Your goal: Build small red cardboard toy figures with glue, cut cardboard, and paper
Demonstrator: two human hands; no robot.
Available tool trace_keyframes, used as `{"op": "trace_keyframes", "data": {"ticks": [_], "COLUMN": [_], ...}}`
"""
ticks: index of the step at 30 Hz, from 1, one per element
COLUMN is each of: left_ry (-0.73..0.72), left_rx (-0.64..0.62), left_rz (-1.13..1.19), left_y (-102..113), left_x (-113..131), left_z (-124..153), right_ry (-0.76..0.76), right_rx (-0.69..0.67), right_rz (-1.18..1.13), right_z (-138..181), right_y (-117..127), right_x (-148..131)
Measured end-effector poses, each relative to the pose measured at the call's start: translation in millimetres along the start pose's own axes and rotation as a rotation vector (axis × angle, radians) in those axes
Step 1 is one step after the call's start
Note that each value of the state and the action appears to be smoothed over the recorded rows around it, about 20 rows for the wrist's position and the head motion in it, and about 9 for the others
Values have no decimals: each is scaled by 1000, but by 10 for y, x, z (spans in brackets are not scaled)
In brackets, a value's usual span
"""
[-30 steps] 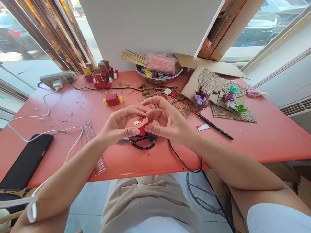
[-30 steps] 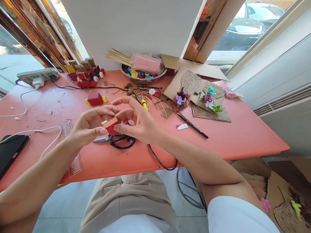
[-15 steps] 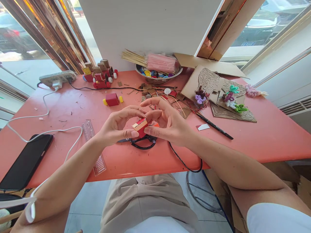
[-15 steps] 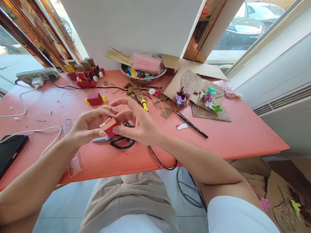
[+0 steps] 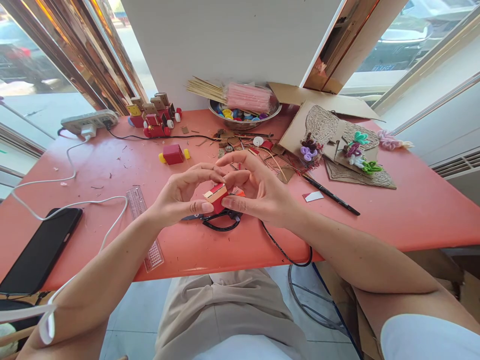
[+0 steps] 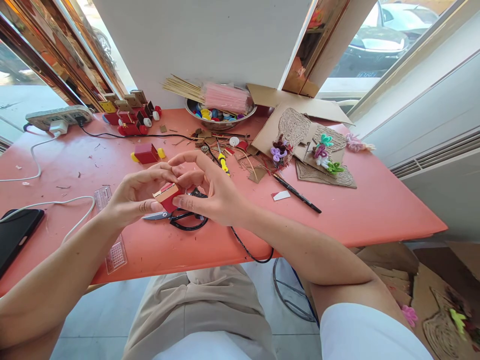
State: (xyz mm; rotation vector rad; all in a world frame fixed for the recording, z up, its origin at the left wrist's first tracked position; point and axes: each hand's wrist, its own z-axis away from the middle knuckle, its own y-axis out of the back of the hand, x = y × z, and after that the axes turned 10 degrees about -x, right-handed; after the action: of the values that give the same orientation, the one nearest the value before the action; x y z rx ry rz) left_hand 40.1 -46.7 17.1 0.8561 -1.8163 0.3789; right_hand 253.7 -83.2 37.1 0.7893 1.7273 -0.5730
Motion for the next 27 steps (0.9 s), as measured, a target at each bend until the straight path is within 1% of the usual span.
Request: {"op": "trace_keyframes", "data": {"ticks": [10,18,27], "left_ry": [2,31,29], "left_rx": [-5,-16,4], "left_rz": [-10,17,32], "left_y": [0,3,-16], "left_x": [-1,16,-12], "left_z": [-14,-21,-15], "right_ry": [19,10,11], "right_rx": [10,15,17], "right_rz": [22,38,35], "right_z": [7,1,5], "right_y": [0,3,0], "right_x": [13,6,17]}}
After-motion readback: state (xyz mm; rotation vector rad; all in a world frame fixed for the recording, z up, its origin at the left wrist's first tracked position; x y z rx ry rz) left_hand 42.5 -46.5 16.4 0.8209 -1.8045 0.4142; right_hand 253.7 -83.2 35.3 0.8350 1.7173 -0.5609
